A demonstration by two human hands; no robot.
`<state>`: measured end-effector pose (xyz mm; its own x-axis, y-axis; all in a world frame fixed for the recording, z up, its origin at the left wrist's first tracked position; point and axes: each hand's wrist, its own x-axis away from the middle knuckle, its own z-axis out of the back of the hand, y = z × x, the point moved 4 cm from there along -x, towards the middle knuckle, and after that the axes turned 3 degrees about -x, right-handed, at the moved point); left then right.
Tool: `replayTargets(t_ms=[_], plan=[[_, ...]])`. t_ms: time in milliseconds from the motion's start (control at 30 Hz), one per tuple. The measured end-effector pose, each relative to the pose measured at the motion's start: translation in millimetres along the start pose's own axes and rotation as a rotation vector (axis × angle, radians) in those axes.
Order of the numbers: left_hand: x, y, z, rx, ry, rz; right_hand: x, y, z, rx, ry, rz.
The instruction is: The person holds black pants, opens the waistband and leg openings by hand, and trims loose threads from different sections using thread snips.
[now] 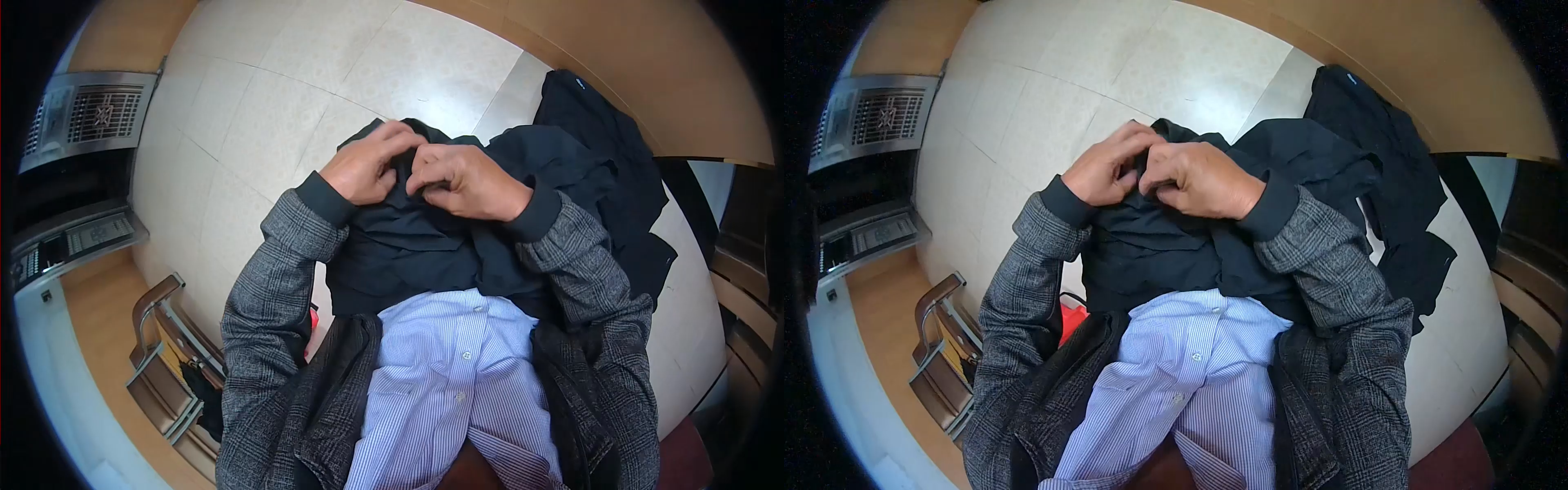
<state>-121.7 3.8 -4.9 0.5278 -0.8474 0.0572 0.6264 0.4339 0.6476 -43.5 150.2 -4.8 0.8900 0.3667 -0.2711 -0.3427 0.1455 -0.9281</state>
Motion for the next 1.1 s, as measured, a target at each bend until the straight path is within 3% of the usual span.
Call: replayTargets(t_ms=[67, 233, 367, 567, 733, 867, 1100], plan=[[-1.2, 4.7, -0.3, 0.02, -0.083, -0.034, 4.4, -13.4, -0.2, 0.022, 0.019, 0.04], [12.8, -3.0, 14.7, -0.286, -0.208, 0.133, 18.4, -33.6, 2.8, 0.181, -0.007, -0.008], [41.0, -28.7, 32.9, -0.442, -0.01, 0.203, 30.5, -42.4, 3.6, 0.306, -0.02, 0.006], [91.2, -41.2, 36.0, -0.394, 0.17, 0.271, 52.9, -55.5, -1.7, 0.372, -0.039, -0.031], [116.5, -44.6, 21.6, 0.076, 0.451, 0.431, 70.5, -60.6, -11.9, 0.421, -0.069, -0.075], [127.2, -73.1, 0.8, 0.534, 0.789, 0.68, 77.9, -57.1, -20.8, 0.432, -0.12, -0.123], [130.5, -81.5, -12.6, 0.707, 0.962, 0.62, 67.7, -53.0, -14.3, 0.432, 0.004, -0.356]])
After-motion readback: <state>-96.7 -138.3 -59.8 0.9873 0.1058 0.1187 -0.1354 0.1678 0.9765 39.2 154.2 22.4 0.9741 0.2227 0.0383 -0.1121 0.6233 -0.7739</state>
